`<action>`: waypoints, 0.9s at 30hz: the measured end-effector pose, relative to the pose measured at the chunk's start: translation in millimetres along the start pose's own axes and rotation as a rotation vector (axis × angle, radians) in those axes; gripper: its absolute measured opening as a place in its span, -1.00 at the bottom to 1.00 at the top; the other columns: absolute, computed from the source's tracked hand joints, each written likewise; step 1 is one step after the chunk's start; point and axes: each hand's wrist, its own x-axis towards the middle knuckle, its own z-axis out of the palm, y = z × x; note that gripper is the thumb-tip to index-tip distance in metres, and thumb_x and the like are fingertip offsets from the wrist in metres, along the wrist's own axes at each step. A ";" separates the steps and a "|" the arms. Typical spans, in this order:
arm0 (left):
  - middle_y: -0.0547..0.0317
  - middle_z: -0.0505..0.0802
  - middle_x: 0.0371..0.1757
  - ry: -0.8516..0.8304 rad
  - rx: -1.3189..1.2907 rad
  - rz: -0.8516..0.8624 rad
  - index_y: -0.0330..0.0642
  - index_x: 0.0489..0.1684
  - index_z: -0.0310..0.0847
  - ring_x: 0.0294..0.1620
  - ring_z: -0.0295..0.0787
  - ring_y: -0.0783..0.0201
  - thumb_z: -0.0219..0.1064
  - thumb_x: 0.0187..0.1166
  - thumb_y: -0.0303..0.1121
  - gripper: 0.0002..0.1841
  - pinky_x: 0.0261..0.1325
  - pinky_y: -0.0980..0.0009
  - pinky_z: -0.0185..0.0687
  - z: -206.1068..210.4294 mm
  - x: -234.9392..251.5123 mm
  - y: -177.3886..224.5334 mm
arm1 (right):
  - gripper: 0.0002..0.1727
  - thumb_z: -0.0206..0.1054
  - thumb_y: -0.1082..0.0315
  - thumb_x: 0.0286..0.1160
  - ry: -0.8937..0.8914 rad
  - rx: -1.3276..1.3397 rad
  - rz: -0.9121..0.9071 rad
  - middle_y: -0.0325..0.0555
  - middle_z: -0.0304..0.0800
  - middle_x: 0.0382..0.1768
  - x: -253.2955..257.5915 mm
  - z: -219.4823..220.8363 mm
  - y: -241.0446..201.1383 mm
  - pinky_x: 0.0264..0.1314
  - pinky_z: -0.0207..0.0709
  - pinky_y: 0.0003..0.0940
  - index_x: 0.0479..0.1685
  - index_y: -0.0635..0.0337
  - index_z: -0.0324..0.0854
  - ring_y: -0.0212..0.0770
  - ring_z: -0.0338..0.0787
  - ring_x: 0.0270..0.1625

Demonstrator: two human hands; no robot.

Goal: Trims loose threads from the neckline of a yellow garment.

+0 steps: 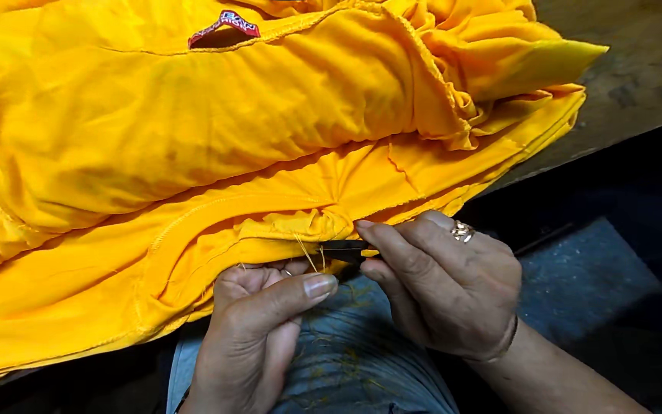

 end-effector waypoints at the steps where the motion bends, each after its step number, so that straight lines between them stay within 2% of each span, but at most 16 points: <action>1: -0.15 0.90 -0.21 0.003 0.008 0.000 -0.36 -0.37 0.83 -0.17 0.90 0.21 0.57 0.23 -0.63 -0.91 0.06 0.34 0.82 0.1 -0.2 -0.2 | -0.63 0.23 0.22 0.71 0.001 -0.003 0.001 -0.11 0.60 -0.43 0.2 0.7 -0.1 -0.39 0.31 -0.39 0.14 0.34 0.78 -0.22 0.52 -0.38; 7: -0.18 0.90 -0.06 0.004 0.031 0.004 -0.36 -0.26 0.83 0.00 0.91 0.14 0.59 0.20 -0.64 -0.82 0.17 0.26 0.82 -0.4 -0.2 -1.9 | -0.66 0.22 0.25 0.71 0.002 -0.019 0.028 -0.11 0.58 -0.47 1.5 5.4 -0.9 -0.42 0.30 -0.38 0.02 0.34 0.81 -0.21 0.53 -0.40; 8: -0.15 0.90 -0.09 0.003 0.047 0.003 -0.34 -0.28 0.84 -0.03 0.91 0.17 0.61 0.19 -0.63 -0.83 0.16 0.27 0.82 -0.8 -0.4 -2.2 | -0.66 0.20 0.25 0.72 0.000 0.009 0.035 -0.11 0.59 -0.46 1.3 5.0 0.2 -0.42 0.33 -0.38 0.01 0.34 0.81 -0.21 0.55 -0.39; 10: -0.02 0.88 -0.37 0.041 0.121 0.016 -0.28 -0.47 0.83 -0.33 0.85 0.32 0.66 0.09 -0.61 -0.86 -0.07 0.37 0.83 -1.1 -1.5 -4.1 | -0.63 0.13 0.25 0.78 -0.010 0.142 0.080 -0.10 0.66 -0.41 0.6 1.8 3.5 -0.35 0.43 -0.43 0.00 0.35 0.80 -0.28 0.61 -0.34; 12: 0.07 0.82 -0.49 0.069 0.216 0.063 -0.21 -0.51 0.79 -0.48 0.79 0.38 0.69 -0.02 -0.63 -0.78 -0.23 0.39 0.84 -2.7 -3.6 -6.6 | -0.59 0.02 0.25 0.85 -0.013 0.391 0.213 -0.18 0.70 -0.32 1.7 -2.4 4.6 -0.28 0.49 -0.60 -0.02 0.35 0.76 -0.46 0.63 -0.29; 13: 0.04 0.86 -0.39 0.051 0.254 0.105 -0.23 -0.36 0.81 -0.44 0.85 0.32 0.69 -0.03 -0.66 -0.71 -0.23 0.34 0.89 -5.1 -4.8 -7.9 | -0.59 0.01 0.20 0.88 -0.004 0.546 0.302 -0.27 0.65 -0.32 2.5 -3.8 3.3 -0.34 0.42 -0.69 -0.05 0.32 0.71 -0.57 0.56 -0.34; 15: -0.02 0.89 -0.09 -0.036 0.340 0.185 -0.24 -0.05 0.77 -0.26 0.93 0.20 0.67 0.01 -0.71 -0.54 -0.18 0.25 0.95 -10.9 -6.3 -10.1 | -0.68 0.22 0.10 0.77 0.027 0.726 0.426 -0.43 0.59 -0.37 5.1 -5.6 -2.4 -0.46 0.34 -0.77 -0.13 0.18 0.67 -0.65 0.47 -0.43; 17: -0.02 0.88 0.01 -0.099 0.398 0.243 -0.24 0.05 0.74 -0.22 0.95 0.16 0.65 0.03 -0.75 -0.48 -0.16 0.23 0.97 -14.0 -6.7 -12.5 | -0.78 0.50 0.19 0.45 0.052 0.762 0.457 -0.46 0.62 -0.42 10.1 -2.6 -11.5 -0.49 0.40 -0.78 -0.23 0.14 0.68 -0.65 0.53 -0.45; 19: 0.01 0.87 0.07 -0.148 0.442 0.272 -0.21 0.14 0.73 -0.14 0.94 0.16 0.62 0.06 -0.75 -0.45 -0.11 0.22 0.97 -16.6 -7.3 -14.9 | -0.75 0.62 0.26 0.29 0.052 0.769 0.479 -0.43 0.64 -0.46 14.6 4.1 -21.1 -0.50 0.44 -0.77 -0.26 0.18 0.69 -0.63 0.55 -0.47; 22: -0.02 0.83 0.18 -0.201 0.489 0.276 -0.16 0.28 0.68 -0.17 0.94 0.13 0.62 0.13 -0.73 -0.38 -0.14 0.23 0.97 -21.2 -8.8 -17.2 | -0.83 0.61 0.37 0.27 0.049 0.719 0.543 -0.40 0.61 -0.55 21.3 13.7 -30.0 -0.62 0.28 -0.78 -0.32 0.20 0.72 -0.63 0.45 -0.58; 24: 0.01 0.80 0.22 -0.213 0.504 0.262 -0.10 0.30 0.68 -0.26 0.91 0.19 0.58 0.21 -0.68 -0.42 -0.21 0.29 0.95 -24.1 -10.9 -16.8 | -0.95 0.49 0.52 0.27 0.047 0.706 0.568 -0.35 0.66 -0.55 23.5 17.4 -33.0 -0.62 0.36 -0.77 -0.35 0.24 0.74 -0.60 0.51 -0.58; 27: -0.05 0.81 0.19 -0.254 0.396 0.207 -0.15 0.30 0.70 -0.22 0.89 0.22 0.47 0.51 -0.48 -0.63 -0.18 0.32 0.92 -28.0 -11.8 -12.2 | -0.93 0.39 0.61 0.24 0.002 0.853 0.512 -0.30 0.68 -0.51 20.6 16.3 -31.4 -0.55 0.47 -0.72 -0.38 0.28 0.71 -0.56 0.58 -0.53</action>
